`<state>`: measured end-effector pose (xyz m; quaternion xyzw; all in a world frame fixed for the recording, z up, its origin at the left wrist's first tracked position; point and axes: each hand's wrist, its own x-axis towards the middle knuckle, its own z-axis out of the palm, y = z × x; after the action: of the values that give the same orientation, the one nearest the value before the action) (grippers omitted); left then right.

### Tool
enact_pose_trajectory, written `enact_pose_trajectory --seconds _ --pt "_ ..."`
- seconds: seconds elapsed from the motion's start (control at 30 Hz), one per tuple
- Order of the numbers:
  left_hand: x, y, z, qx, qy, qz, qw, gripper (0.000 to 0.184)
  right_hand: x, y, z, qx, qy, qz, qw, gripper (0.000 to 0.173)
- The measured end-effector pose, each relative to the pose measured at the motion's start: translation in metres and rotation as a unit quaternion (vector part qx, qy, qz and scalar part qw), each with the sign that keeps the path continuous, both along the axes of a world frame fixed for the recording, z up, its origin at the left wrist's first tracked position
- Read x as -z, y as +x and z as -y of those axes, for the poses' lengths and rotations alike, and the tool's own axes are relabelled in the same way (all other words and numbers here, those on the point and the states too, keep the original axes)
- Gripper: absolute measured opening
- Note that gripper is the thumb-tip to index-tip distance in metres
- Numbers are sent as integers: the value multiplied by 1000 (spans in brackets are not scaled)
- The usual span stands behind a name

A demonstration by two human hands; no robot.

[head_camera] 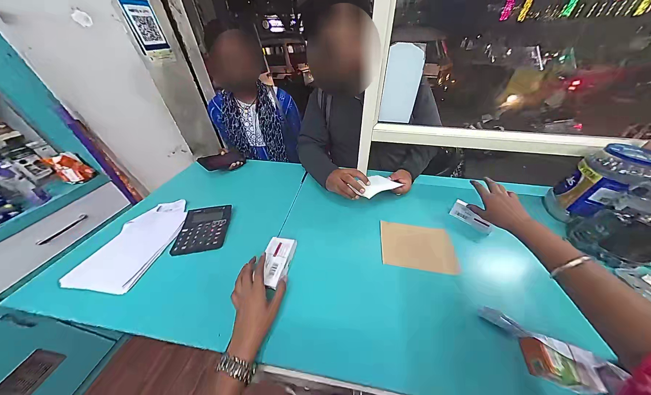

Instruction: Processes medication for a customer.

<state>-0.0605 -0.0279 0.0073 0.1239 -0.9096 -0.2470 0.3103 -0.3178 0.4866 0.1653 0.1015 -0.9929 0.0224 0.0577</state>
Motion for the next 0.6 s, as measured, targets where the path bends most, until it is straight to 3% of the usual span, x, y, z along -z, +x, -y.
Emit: enact_pose_trajectory --seconds 0.07,0.13,0.23,0.33,0.4,0.47,0.53,0.6 --pt "0 0 -3 -5 -18 -8 1000 80 12 -31 -1 86 -19 76 993 90" --pt "-1 -1 -3 -4 -27 -9 1000 82 24 -46 -2 137 -39 130 981 91" --pt "-3 -1 -4 11 -29 0 1000 80 40 -56 -9 148 -15 165 975 55" --pt "-3 -1 -4 20 -29 -3 999 77 26 -41 -4 135 -22 165 977 46" --pt "-4 0 -4 13 -25 -19 999 75 3 -13 5 93 -66 115 987 44" --pt "-6 1 -7 -1 -26 -55 998 70 -19 35 13 23 -168 -18 985 44" --pt "-8 7 -15 -12 -44 -101 994 63 -31 96 26 1 -326 -177 929 52" --pt "-12 15 -38 13 -20 -127 992 55 -28 153 48 -4 -446 -247 860 65"
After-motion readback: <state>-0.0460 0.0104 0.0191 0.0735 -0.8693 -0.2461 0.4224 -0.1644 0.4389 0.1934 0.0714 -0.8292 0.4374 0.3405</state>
